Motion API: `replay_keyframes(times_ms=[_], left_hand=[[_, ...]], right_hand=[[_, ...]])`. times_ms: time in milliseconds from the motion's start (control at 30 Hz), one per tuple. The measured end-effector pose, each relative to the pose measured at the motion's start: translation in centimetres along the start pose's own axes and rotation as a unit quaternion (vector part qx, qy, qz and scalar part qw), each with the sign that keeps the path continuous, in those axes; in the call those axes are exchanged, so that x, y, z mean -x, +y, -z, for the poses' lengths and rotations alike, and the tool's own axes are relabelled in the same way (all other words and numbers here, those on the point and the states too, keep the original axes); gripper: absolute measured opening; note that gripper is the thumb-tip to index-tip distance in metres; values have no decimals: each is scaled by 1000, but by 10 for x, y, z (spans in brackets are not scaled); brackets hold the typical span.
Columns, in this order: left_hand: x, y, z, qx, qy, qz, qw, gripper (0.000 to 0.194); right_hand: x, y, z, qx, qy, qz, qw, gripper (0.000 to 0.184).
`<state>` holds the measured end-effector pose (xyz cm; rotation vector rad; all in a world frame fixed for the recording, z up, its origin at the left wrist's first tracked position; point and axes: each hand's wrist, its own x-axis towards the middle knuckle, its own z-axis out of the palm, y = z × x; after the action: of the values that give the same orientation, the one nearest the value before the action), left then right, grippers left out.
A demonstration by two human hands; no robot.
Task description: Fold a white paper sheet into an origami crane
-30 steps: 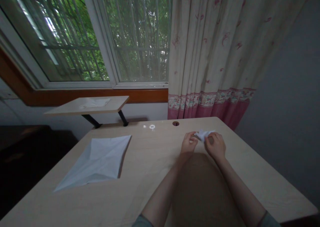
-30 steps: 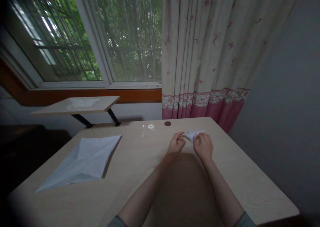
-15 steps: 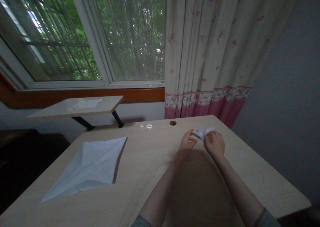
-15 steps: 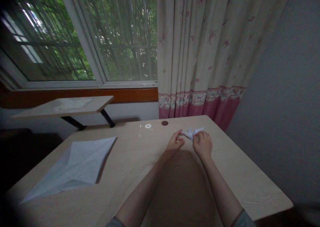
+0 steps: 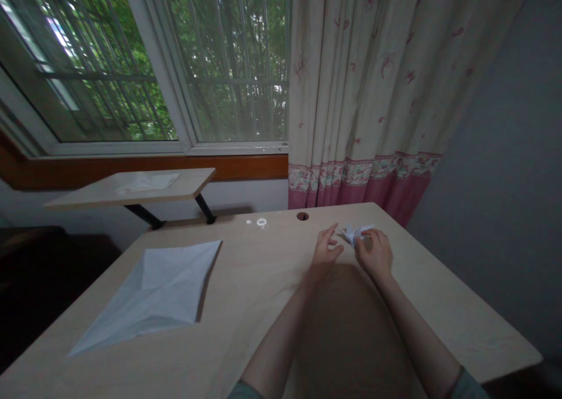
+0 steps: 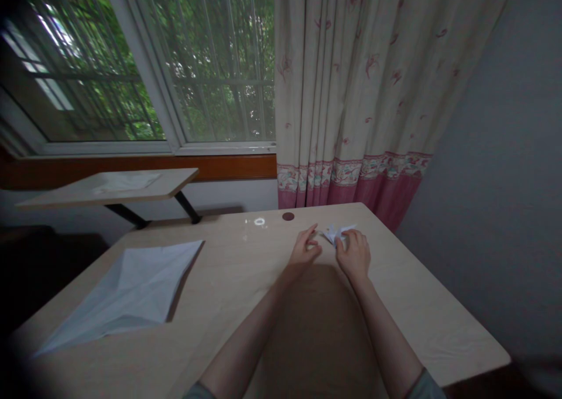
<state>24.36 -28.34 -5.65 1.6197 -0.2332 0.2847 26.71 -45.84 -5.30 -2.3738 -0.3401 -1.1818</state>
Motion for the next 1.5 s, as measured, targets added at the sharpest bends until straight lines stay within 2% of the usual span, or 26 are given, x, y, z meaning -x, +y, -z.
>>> replay_keyframes(times_ms=[167, 367, 533, 667, 800, 933, 1067, 1200, 1333, 1500], left_hand=[[0, 4, 0, 2, 33, -5, 999, 65], [2, 20, 3, 11, 91, -22, 996, 56], [13, 39, 16, 14, 131, -37, 991, 52], [26, 55, 34, 3, 146, -53, 988, 49], [43, 74, 63, -27, 155, -67, 985, 48], [65, 92, 98, -80, 153, -80, 982, 36], [85, 101, 137, -132, 177, -90, 971, 28], [100, 99, 182, -211, 196, -90, 953, 23], [112, 93, 225, -304, 246, -87, 916, 22], [125, 92, 268, -459, 286, -63, 839, 26]], right_hand=[[-2, -6, 5, 22, 32, 9, 999, 27], [-1, -20, 8, 33, 74, 48, 996, 27], [7, -40, 5, 5, 94, 98, 991, 22], [17, -54, 2, -32, 84, 118, 989, 19], [28, -60, -3, -89, 43, 151, 984, 17], [36, -72, -6, -139, -3, 175, 975, 17], [42, -98, -3, -199, -67, 210, 955, 18], [42, -133, -4, -253, -125, 247, 927, 20], [34, -172, -15, -315, -137, 252, 905, 23], [34, -230, -32, -405, -160, 162, 885, 20]])
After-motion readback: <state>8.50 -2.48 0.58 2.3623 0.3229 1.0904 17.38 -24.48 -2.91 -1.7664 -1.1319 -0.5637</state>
